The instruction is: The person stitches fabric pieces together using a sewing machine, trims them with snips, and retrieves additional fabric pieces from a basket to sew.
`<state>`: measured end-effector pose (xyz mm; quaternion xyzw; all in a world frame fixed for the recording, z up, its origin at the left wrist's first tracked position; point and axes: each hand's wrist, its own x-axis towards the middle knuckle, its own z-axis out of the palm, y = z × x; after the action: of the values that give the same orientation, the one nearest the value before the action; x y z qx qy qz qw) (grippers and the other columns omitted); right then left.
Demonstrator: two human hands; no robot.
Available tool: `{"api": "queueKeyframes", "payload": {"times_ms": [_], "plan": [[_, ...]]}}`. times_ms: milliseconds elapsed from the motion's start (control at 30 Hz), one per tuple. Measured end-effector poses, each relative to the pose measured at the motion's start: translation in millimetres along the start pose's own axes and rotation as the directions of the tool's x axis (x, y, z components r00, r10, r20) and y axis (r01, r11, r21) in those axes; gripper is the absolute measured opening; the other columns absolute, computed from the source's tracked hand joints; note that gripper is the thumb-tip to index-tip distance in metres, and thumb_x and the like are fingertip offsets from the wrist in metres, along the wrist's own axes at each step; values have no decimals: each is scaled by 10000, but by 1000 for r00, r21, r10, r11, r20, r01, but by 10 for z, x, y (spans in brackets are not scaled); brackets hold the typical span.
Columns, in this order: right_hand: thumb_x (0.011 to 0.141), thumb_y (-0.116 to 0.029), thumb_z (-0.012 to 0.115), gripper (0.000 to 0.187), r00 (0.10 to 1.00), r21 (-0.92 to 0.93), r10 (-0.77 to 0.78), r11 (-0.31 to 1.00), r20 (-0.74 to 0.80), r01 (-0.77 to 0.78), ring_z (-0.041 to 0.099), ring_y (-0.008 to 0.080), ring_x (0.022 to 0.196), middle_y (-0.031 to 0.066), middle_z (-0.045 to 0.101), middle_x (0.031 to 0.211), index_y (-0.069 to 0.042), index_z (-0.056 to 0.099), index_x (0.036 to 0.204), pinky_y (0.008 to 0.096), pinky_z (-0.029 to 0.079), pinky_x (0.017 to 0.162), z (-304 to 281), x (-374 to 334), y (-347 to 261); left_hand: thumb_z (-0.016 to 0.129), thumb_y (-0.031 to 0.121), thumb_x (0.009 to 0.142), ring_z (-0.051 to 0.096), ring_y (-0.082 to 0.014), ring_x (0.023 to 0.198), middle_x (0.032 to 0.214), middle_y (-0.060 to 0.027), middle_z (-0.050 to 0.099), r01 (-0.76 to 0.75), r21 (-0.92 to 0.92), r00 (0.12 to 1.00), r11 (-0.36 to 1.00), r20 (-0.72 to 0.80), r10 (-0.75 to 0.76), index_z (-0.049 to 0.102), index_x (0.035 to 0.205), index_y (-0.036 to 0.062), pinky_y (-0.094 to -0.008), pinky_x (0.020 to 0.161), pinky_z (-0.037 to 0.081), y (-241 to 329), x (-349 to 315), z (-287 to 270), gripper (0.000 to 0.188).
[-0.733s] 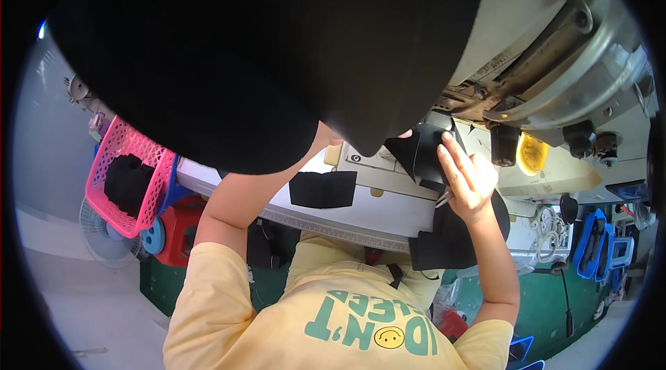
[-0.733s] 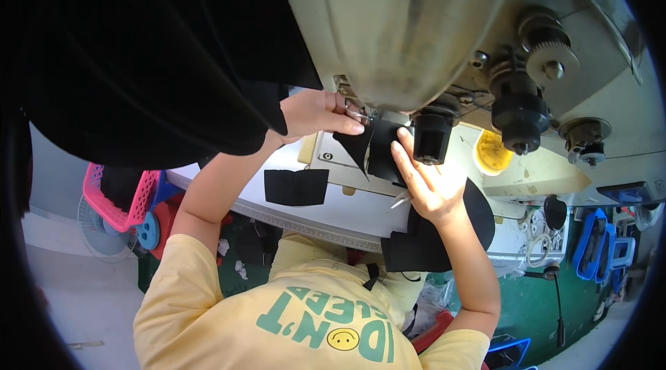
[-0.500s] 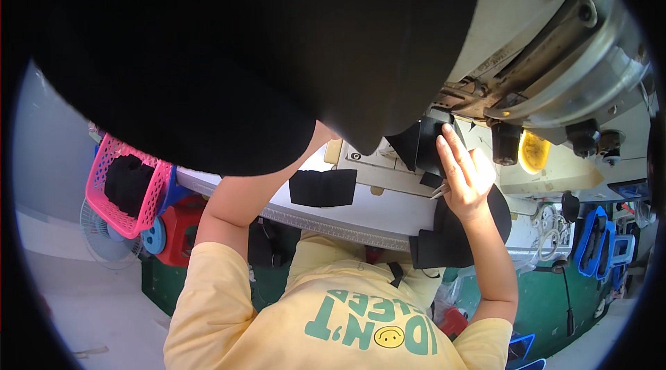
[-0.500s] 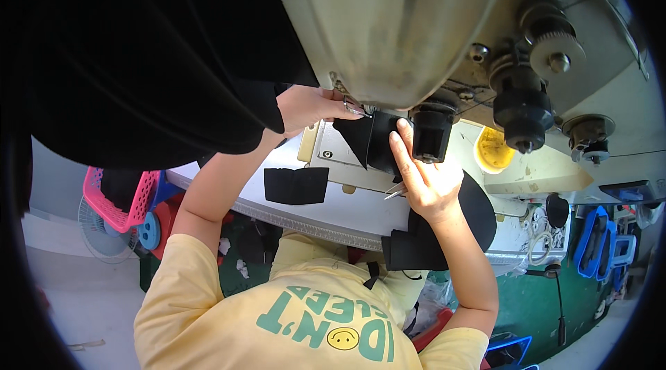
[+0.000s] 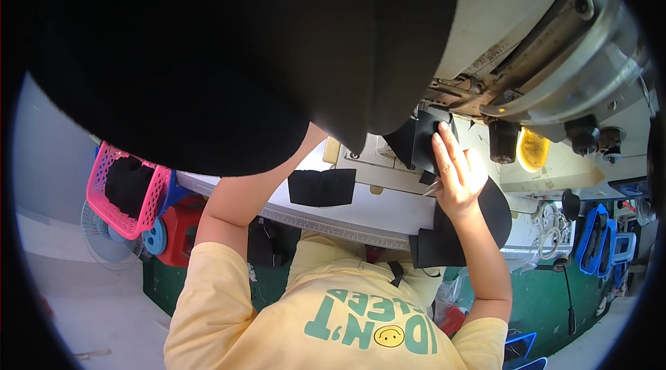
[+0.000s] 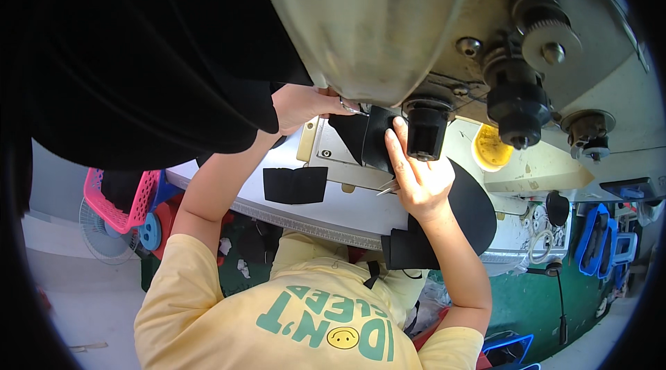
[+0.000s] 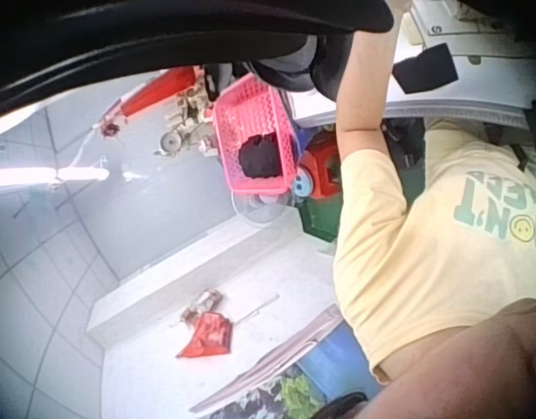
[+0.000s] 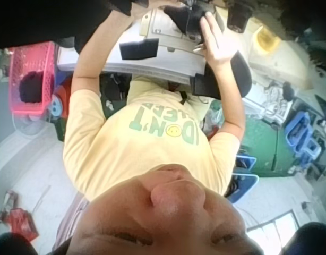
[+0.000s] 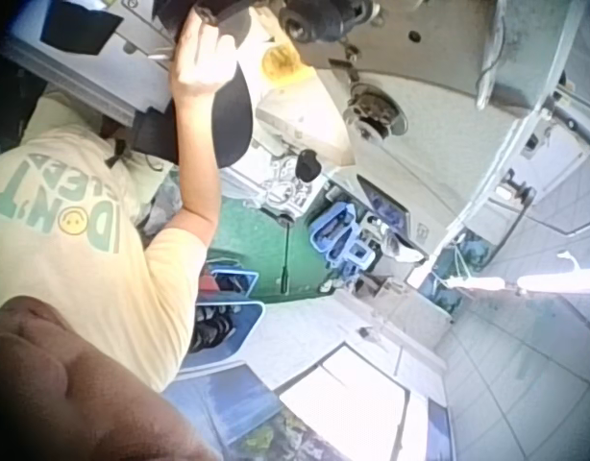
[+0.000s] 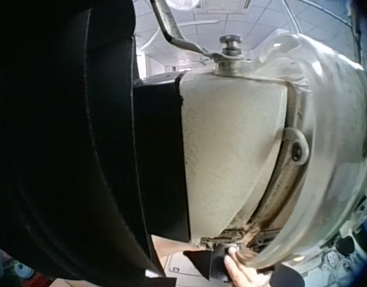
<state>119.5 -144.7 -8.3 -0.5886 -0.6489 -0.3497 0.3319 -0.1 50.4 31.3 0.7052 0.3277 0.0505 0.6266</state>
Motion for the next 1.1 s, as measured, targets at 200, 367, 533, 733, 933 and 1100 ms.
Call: {"api": "queueKeyframes", "payload": {"times_ms": [200,367,533,733,933,1100], "plan": [[621,-9,594,421,1000,-13,7,1000,12,-7,669,249,775,184,670,1036,42,658,1034,310,540,703,-7,-7,-13,713,80,779,598,-143,1004,1041,-84,657,-76,-206,990,976,105,100,638,1073,-5,-240,892,450,-44,10,-47,315],[617,-6,588,427,1000,-18,10,1000,14,-10,647,216,703,185,668,1048,38,657,1036,290,528,652,-3,-5,-20,709,113,797,584,-123,1016,1086,-76,649,-124,-105,987,987,86,133,632,1100,-1,-235,900,432,-54,43,-41,333],[617,-9,579,433,1000,-37,-4,999,30,5,540,126,507,174,670,1056,35,656,1041,232,453,487,-16,-12,7,698,237,818,557,-94,979,1092,-38,646,-112,109,991,988,82,103,622,1153,33,-225,871,413,52,-19,-20,400],[609,-9,575,448,999,-23,-13,1000,53,14,488,101,460,154,670,1070,32,654,1049,216,404,433,-38,28,8,619,335,866,550,-79,949,1089,-12,646,-223,393,974,892,128,187,610,1186,80,-210,852,407,94,24,-97,409],[551,30,603,481,1000,92,-5,996,9,4,566,144,527,167,648,1114,28,660,1029,246,458,479,-58,44,12,665,292,822,567,-109,901,1036,-50,658,-201,415,975,887,0,221,620,1155,56,-266,783,438,2,-62,-40,410],[517,18,637,480,996,200,-32,980,84,14,616,171,597,142,655,1102,5,676,995,266,473,503,-177,-3,58,732,230,724,567,-237,943,929,-88,636,-641,605,458,472,-193,868,632,982,72,-343,841,431,-456,-70,156,318]]}}
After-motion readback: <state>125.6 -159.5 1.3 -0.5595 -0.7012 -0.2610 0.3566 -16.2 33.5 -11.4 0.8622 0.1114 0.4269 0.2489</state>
